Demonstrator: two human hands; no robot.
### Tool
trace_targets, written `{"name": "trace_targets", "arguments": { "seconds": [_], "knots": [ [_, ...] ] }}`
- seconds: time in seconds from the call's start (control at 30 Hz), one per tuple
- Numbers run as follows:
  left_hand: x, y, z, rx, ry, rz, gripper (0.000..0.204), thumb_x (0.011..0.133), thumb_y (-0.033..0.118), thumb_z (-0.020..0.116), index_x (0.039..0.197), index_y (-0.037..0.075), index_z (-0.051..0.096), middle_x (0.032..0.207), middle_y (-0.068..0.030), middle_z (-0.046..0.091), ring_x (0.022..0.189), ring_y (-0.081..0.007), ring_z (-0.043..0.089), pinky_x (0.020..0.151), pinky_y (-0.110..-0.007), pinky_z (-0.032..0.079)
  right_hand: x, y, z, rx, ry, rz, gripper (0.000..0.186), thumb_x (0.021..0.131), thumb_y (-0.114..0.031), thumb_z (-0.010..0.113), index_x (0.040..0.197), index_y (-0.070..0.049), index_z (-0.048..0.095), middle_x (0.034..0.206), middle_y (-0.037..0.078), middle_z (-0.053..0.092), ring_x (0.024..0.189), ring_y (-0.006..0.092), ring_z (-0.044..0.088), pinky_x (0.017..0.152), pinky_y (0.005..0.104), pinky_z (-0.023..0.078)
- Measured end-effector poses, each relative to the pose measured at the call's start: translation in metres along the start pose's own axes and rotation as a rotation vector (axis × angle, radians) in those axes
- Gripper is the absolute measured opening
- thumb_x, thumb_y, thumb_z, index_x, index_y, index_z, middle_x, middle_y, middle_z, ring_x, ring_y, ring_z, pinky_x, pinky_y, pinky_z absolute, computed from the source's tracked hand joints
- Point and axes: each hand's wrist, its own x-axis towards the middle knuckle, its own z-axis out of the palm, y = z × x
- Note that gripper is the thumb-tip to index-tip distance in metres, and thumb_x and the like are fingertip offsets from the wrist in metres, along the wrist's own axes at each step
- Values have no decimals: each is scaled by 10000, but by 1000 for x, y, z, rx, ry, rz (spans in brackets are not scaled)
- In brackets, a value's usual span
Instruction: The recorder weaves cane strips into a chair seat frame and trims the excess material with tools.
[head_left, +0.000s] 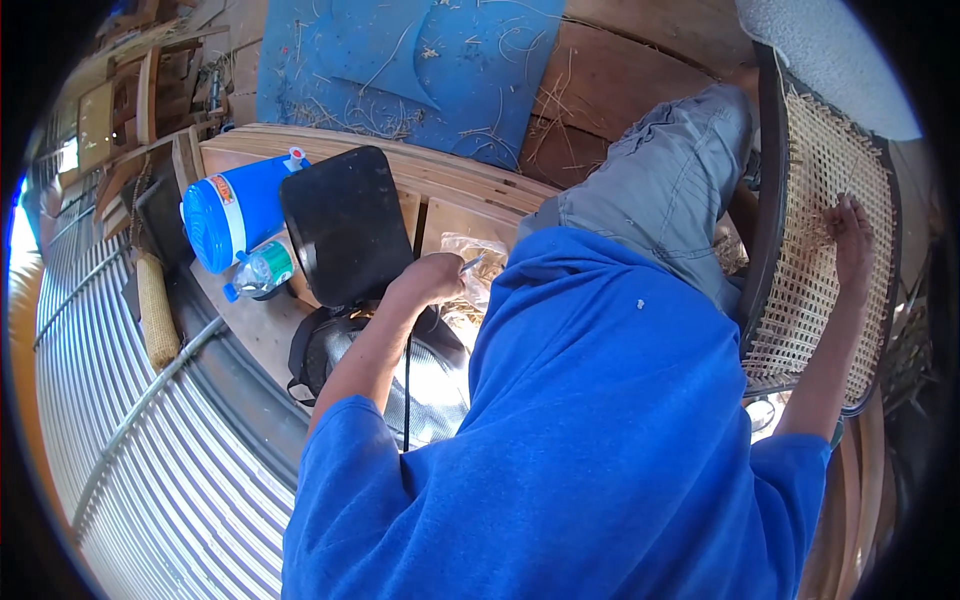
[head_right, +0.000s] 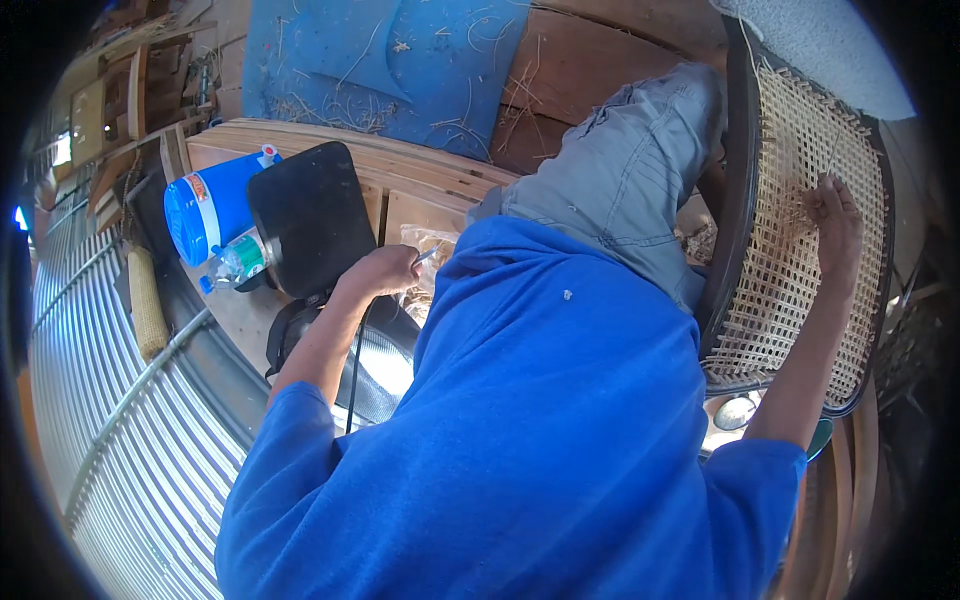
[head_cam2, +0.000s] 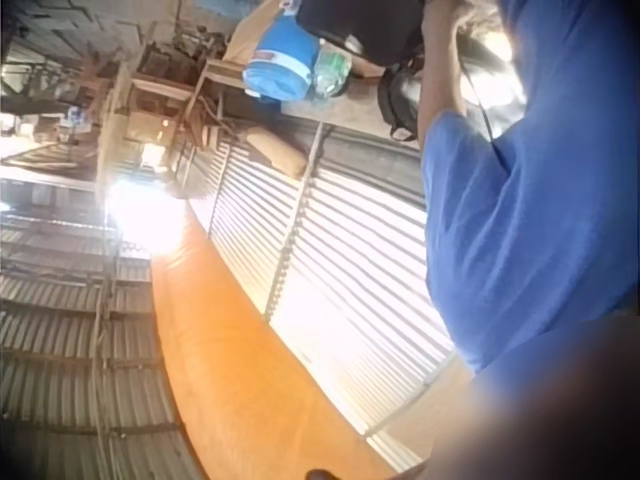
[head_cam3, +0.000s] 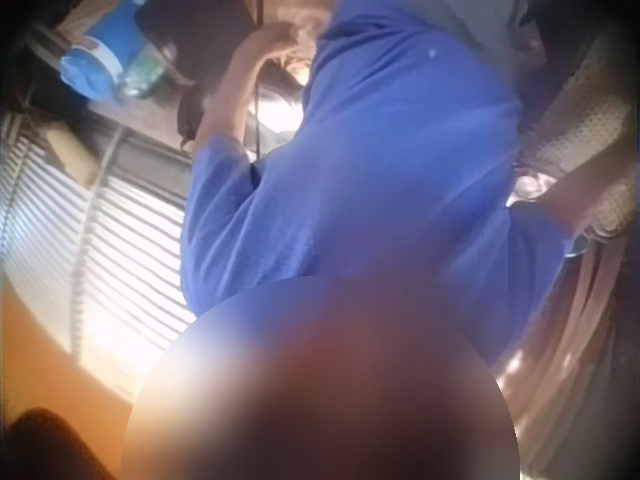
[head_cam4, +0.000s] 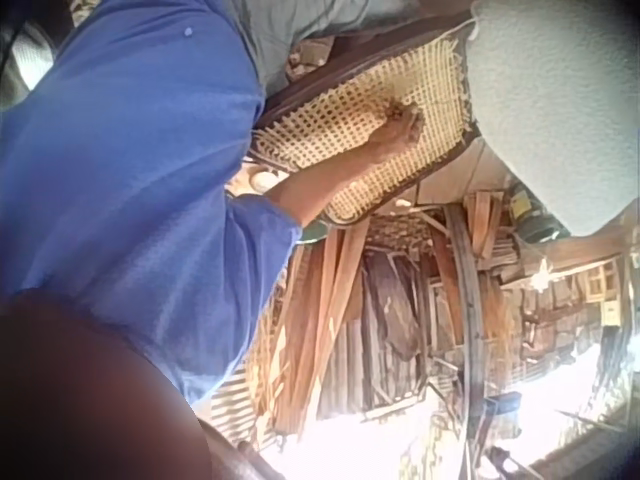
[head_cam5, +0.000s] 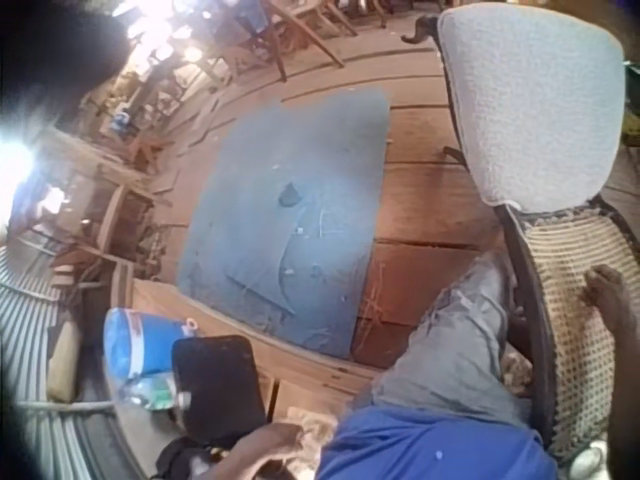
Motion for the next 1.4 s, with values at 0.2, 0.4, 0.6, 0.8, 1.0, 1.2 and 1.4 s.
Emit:
{"name": "trace_targets", "arguments": {
  "seconds": [0.2, 0.4, 0.6, 0.8, 1.0, 1.2, 1.4],
  "knots": [
    [-6, 17, -19, -37, 235, 87, 403, 959, 383, 548, 1036, 3, 659, 981, -276, 683, 969, -464, 644, 841, -546, 499, -24, -22, 28, -288, 101, -70, 420, 977, -240, 637, 1272, 58, 613, 934, 41, 679, 850, 129, 621, 801, 290, 505],
    [3, 147, -136, -32, 676, 396, 306, 998, 316, 471, 1036, 42, 602, 940, -266, 674, 922, -477, 628, 791, -575, 471, -38, -50, 62, -538, 106, -103, 281, 949, -274, 656, 1096, -44, 722, 845, 66, 676, 769, 132, 611, 726, 296, 492],
    [10, 350, -221, 408, 603, 817, 304, 984, 310, 482, 1091, 81, 652, 1028, -214, 691, 1012, -416, 634, 851, -491, 497, -39, -50, 69, -532, 211, 9, 326, 973, -318, 632, 1121, -42, 720, 868, 108, 698, 739, 169, 641, 730, 350, 558],
    [20, 477, -220, 886, 509, 702, 283, 905, 252, 556, 1025, 67, 735, 982, -195, 725, 936, -386, 697, 825, -483, 550, -37, -57, 58, -685, 146, 46, 266, 951, -289, 633, 1065, -72, 734, 820, 117, 704, 764, 211, 686, 707, 380, 533],
    [34, 503, -209, 1038, 402, 680, 303, 877, 244, 583, 980, 13, 749, 965, -227, 727, 908, -369, 718, 800, -473, 566, -29, -54, 63, -786, 148, 52, 211, 945, -266, 648, 914, -74, 730, 712, 60, 660, 657, 152, 600, 655, 361, 498],
    [44, 510, -196, 952, 358, 667, 315, 870, 211, 572, 1036, -4, 730, 989, -240, 721, 935, -366, 713, 837, -465, 563, -25, -56, 55, -763, 141, 37, 163, 854, -183, 659, 788, -34, 665, 670, 78, 635, 606, 160, 582, 566, 363, 467],
    [37, 497, -180, 879, 446, 768, 263, 870, 121, 542, 1035, 9, 713, 1010, -208, 726, 962, -368, 706, 861, -471, 557, -28, -61, 51, -803, 135, 23, 130, 797, -133, 645, 745, -14, 645, 610, 96, 602, 598, 175, 587, 569, 375, 466]
  ]
}}
